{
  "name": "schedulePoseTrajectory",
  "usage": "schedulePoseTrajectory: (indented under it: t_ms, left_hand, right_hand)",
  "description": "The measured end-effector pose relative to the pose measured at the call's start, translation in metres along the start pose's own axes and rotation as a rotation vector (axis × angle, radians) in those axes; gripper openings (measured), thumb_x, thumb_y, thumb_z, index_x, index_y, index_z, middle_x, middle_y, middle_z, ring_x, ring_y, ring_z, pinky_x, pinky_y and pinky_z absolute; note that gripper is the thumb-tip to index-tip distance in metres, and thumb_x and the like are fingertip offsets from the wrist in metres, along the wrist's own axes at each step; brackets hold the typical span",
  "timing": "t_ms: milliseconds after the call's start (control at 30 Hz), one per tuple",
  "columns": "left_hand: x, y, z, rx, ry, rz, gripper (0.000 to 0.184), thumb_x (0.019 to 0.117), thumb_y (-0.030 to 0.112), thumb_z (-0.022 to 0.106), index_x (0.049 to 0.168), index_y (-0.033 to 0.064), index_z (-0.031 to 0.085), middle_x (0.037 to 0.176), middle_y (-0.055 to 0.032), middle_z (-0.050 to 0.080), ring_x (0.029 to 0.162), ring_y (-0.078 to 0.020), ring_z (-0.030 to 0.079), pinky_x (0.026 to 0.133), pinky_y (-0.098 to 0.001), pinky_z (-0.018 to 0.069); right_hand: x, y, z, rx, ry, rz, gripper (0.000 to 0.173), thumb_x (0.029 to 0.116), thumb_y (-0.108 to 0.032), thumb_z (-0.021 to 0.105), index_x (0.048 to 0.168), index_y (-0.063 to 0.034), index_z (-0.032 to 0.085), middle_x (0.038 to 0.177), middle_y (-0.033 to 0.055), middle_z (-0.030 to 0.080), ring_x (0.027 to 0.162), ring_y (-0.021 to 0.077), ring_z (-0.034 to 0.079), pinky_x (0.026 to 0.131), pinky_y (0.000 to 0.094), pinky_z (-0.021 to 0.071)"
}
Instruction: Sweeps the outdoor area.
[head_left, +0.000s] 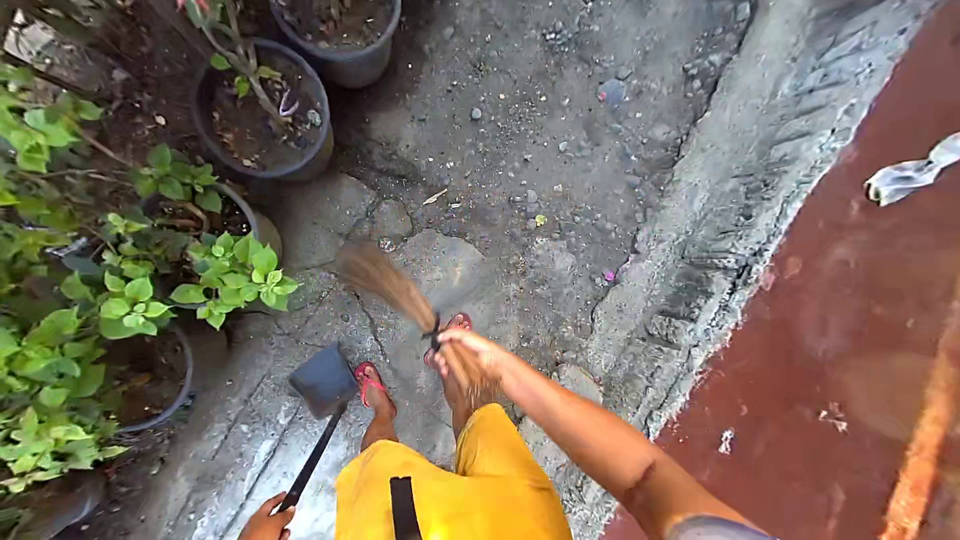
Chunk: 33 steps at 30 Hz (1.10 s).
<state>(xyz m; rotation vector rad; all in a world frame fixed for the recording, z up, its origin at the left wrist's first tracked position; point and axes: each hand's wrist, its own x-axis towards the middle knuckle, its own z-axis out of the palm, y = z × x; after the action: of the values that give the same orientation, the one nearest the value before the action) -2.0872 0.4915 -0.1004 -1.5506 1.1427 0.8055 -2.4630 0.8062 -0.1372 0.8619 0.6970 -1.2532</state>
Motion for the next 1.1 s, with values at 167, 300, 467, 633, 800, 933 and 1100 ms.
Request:
schedulePoseTrajectory:
  t_ms: [167,300,467,633,800,933,1100]
  left_hand:
    - [-0.023,0.042,0.02,-0.048,0.061,0.028,0.053,0.1075,0.022,0.056,0.157,0.0225,0.038,0.079,-0.0102,0.056,0.047,-0.0113,0.043,0.042,-0.0262,0.037]
    - [-0.033,0.097,0.035,-0.056,0.122,0.075,0.05,0.1088,0.022,0.054,0.156,0.0194,0.039,0.08,-0.0113,0.054,0.048,-0.0125,0.042,0.044,-0.0274,0.0369]
    - [-0.029,0.181,0.038,0.184,0.196,0.163,0.042,0.1078,0.022,0.054,0.148,0.0104,0.049,0.091,-0.0161,0.061,0.059,-0.0174,0.052,0.054,-0.0333,0.0461]
    - [-0.028,0.261,0.016,0.515,0.26,0.19,0.037,0.1032,0.027,0.06,0.132,0.0042,0.063,0.108,-0.0201,0.069,0.084,-0.0277,0.067,0.077,-0.0464,0.0553]
    - [-0.051,0.291,0.012,0.539,0.314,0.134,0.039,0.0988,0.03,0.064,0.122,-0.001,0.067,0.119,-0.0232,0.068,0.105,-0.0346,0.069,0.093,-0.0546,0.0546]
    - [-0.045,0.294,0.001,0.564,0.272,0.105,0.038,0.1003,0.031,0.06,0.117,-0.0021,0.068,0.114,-0.0209,0.069,0.099,-0.0314,0.069,0.089,-0.0508,0.0553]
    - [-0.037,0.297,-0.027,0.558,0.246,0.095,0.039,0.0992,0.032,0.061,0.117,-0.0016,0.069,0.117,-0.0229,0.069,0.106,-0.0347,0.07,0.093,-0.0545,0.055]
  right_hand:
    - [0.027,-0.041,-0.033,0.329,0.254,-0.326,0.02,0.1026,-0.025,0.052,0.112,-0.0076,0.048,0.075,0.0086,0.059,0.06,0.0198,0.062,0.057,0.0368,0.0578]
    - [0.009,0.003,0.028,0.18,0.098,-0.172,0.014,0.1009,-0.018,0.054,0.108,-0.0057,0.051,0.073,0.0084,0.06,0.059,0.0194,0.063,0.056,0.0363,0.0574]
    - [0.02,-0.076,0.026,-0.111,-0.158,0.01,0.02,0.1079,-0.028,0.045,0.104,-0.0095,0.051,0.071,0.0033,0.058,0.058,0.0116,0.061,0.055,0.026,0.056]
    - [0.048,-0.101,-0.006,0.226,0.139,-0.309,0.025,0.1001,-0.029,0.061,0.109,-0.0066,0.055,0.075,0.0064,0.059,0.061,0.0165,0.062,0.059,0.0334,0.0579]
    - [-0.005,-0.032,-0.012,0.217,0.127,-0.209,0.02,0.1031,-0.024,0.052,0.11,-0.0056,0.053,0.078,0.0068,0.059,0.065,0.017,0.061,0.062,0.0343,0.0561]
    - [-0.036,-0.065,-0.07,0.269,0.136,-0.177,0.029,0.1068,-0.029,0.039,0.098,-0.0056,0.054,0.068,0.0068,0.06,0.054,0.0158,0.062,0.051,0.0302,0.0568]
    - [-0.042,-0.044,0.029,0.282,0.348,-0.244,0.019,0.1067,-0.023,0.043,0.103,-0.0065,0.051,0.069,0.0076,0.06,0.057,0.018,0.063,0.055,0.0342,0.0579]
